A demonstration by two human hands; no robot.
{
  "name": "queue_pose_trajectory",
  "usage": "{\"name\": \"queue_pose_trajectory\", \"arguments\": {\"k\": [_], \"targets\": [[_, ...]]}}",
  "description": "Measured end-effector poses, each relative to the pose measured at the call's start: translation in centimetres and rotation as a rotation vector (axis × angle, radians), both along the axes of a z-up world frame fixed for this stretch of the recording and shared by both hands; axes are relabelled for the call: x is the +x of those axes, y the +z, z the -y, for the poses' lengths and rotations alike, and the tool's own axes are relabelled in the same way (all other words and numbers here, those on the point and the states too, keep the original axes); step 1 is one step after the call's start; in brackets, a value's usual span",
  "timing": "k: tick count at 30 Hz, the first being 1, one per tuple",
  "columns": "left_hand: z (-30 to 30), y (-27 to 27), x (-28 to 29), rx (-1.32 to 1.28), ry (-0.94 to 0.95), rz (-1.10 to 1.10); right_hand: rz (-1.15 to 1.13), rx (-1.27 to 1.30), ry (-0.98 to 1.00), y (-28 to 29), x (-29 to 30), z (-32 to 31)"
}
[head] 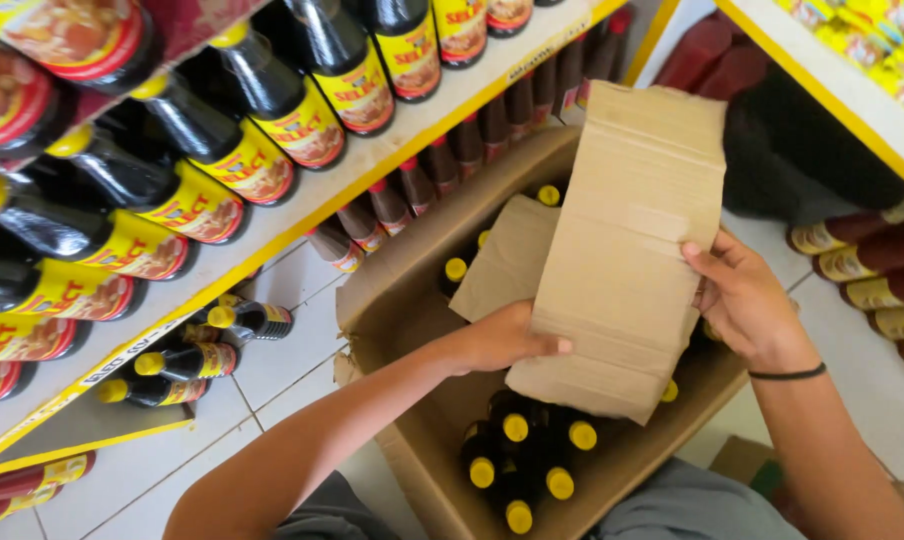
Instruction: Stocking glass bottles of condiment on grocery store shelves from a cardboard shipping box.
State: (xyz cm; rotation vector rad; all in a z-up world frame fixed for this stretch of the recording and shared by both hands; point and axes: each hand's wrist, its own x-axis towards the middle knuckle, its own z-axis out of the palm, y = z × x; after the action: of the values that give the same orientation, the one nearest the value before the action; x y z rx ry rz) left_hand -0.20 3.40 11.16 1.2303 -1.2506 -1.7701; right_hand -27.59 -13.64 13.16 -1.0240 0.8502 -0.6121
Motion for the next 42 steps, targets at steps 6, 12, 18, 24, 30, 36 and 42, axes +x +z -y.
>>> {"name": "queue_pose_trajectory", "arguments": {"k": [6, 12, 18, 24, 30, 36, 42], "targets": [[1.2, 8.5, 5.9, -0.313, 0.126, 0.142, -0.007, -0.152, -0.013, 7.0, 2.7, 4.0], [2.8, 20.1, 9.4, -0.276, 0.792, 0.09, 0.231, -0.422, -0.094, 16.7, 10.4, 7.7], [7.2, 23.8, 16.5, -0.993, 1.112, 0.733, 0.349, -0.409, 0.012, 19.1, 19.5, 15.7], [12.0, 25.9, 19.7, -0.755, 1.133, 1.389, 0.384, -0.341, 0.003, 20.0, 27.8, 21.9], [15.2, 23.9, 22.1, -0.46, 0.72, 1.644, -0.241, -0.664, 0.082, 21.8, 28.6, 22.2], [15.7, 23.7, 23.0, -0.354, 0.692, 1.587, -0.884, -1.256, -0.226, 21.3, 27.3, 21.1], [16.9, 23.8, 23.7, -0.308, 0.707, 1.608, -0.472, -1.809, -0.036, 18.8, 27.8, 19.8]]}}
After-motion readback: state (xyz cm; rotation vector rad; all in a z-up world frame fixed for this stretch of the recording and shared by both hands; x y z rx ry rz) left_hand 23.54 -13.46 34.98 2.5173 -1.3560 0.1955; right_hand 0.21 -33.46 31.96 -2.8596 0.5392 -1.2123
